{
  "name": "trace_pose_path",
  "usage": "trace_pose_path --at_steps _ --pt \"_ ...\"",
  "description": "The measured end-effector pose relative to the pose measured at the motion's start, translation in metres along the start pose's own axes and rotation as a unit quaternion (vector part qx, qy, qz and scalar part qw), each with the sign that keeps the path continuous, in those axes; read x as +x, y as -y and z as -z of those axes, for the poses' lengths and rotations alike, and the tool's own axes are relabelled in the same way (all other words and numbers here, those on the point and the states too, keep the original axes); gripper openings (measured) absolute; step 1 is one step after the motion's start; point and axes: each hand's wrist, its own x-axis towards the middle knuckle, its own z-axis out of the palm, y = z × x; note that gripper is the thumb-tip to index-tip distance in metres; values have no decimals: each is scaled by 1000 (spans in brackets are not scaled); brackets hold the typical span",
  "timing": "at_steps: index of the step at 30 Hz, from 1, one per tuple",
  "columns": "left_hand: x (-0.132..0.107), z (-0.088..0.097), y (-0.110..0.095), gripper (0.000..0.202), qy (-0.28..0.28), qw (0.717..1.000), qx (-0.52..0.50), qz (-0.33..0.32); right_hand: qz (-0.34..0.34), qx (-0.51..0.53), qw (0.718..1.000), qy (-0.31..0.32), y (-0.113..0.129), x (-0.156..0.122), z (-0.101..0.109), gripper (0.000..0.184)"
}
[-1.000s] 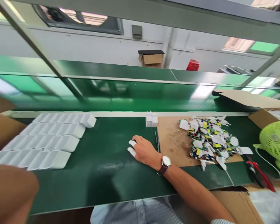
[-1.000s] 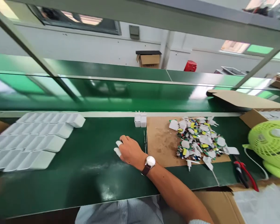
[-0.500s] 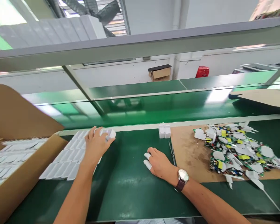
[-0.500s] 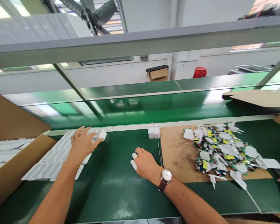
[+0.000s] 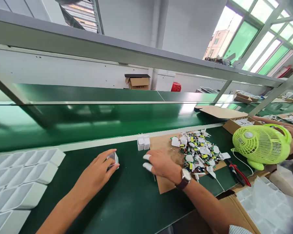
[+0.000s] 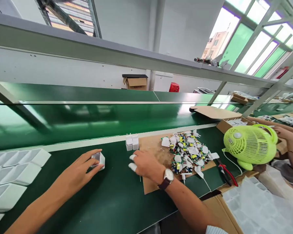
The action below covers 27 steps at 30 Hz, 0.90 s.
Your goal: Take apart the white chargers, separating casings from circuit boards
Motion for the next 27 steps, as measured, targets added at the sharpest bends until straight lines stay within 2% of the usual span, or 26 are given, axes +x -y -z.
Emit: trace_pose_path --at_steps 3,6,11,14,17,20,24,27 --pt "-12 -3 5 49 -28 999 34 -8 -109 -60 992 2 -50 -19 27 17" --pt "-16 -9 8 46 -60 997 39 -16 -159 -87 983 8 -84 -30 37 12" --pt "-22 -20 9 39 -75 997 17 -25 -196 -54 979 -17 -107 -31 35 17" --pt "-30 -18 12 36 -76 997 2 -14 -234 -8 969 -81 -120 -30 42 18" --pt "-36 -15 14 36 -73 997 -14 9 -262 57 951 -156 -127 -31 54 32" --pt "-36 -13 12 35 -58 998 -28 19 -245 133 941 -193 -116 -30 63 37" --pt "-34 -13 10 30 -42 998 -48 28 -177 244 936 -181 -67 -19 56 32" --pt "-34 -10 12 25 -30 996 -69 47 -97 427 891 -125 -20 1 32 31"
